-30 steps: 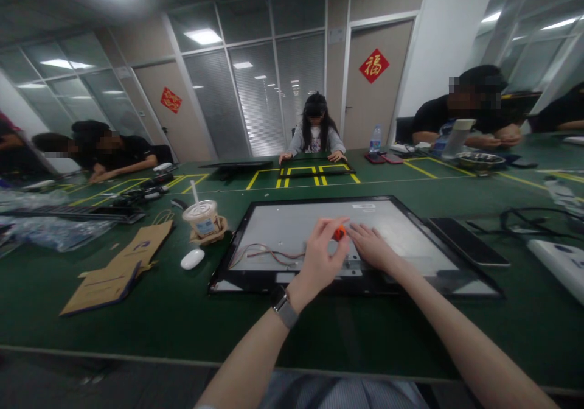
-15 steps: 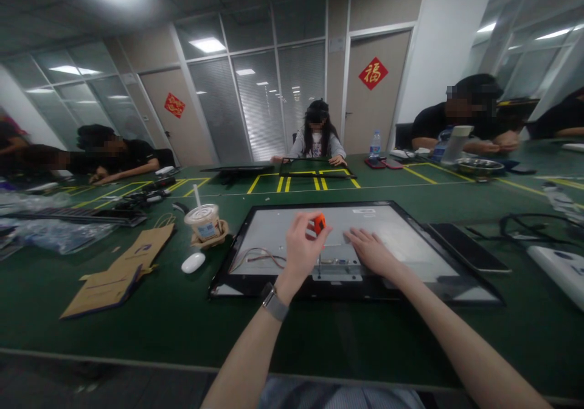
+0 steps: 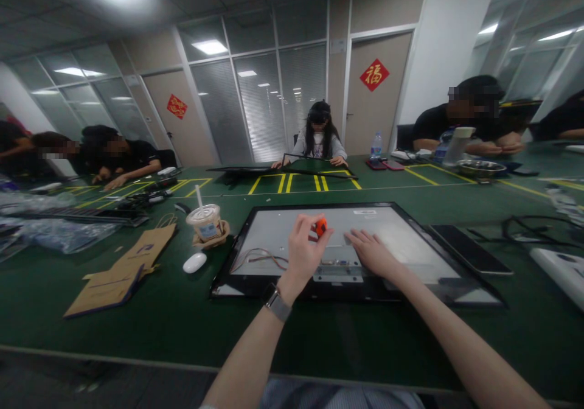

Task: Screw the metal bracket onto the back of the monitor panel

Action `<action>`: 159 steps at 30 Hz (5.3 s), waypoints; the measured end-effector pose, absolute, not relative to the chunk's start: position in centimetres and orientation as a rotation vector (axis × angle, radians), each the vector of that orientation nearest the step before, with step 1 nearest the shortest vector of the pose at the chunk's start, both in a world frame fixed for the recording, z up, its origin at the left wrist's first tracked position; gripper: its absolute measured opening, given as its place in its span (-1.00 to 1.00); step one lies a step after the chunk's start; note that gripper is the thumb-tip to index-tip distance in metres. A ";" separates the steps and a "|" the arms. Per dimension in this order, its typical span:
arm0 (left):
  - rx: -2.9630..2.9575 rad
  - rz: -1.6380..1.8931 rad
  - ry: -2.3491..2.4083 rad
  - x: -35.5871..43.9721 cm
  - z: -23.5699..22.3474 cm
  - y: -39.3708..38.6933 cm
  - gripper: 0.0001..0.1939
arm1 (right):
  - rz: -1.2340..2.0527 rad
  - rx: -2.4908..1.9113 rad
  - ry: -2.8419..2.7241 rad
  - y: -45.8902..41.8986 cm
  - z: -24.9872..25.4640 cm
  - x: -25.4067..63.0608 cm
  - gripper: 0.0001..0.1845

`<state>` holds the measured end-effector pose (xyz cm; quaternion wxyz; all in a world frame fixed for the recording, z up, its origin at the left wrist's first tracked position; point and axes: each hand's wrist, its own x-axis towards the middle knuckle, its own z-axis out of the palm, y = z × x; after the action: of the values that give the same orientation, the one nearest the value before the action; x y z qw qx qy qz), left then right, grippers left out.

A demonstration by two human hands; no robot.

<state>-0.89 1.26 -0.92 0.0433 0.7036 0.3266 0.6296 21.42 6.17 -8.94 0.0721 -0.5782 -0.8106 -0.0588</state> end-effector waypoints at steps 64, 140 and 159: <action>1.673 1.734 0.839 -0.3 -0.4 0.8 -0.65 | -0.195 -1.760 -2.443 5.6 -8.2 21.0 -0.42; 1.821 1.977 1.060 -0.5 -0.1 0.4 -0.79 | -0.157 -1.759 -2.434 5.7 -8.2 21.1 -0.43; 1.805 1.955 1.033 -0.4 -0.1 0.5 -0.76 | -0.169 -1.757 -2.447 5.8 -8.3 21.2 -0.41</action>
<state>-0.44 0.48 -0.13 0.1431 0.6259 0.3583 0.6778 21.25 5.77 -8.26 0.0620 -0.5813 -0.8094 -0.0559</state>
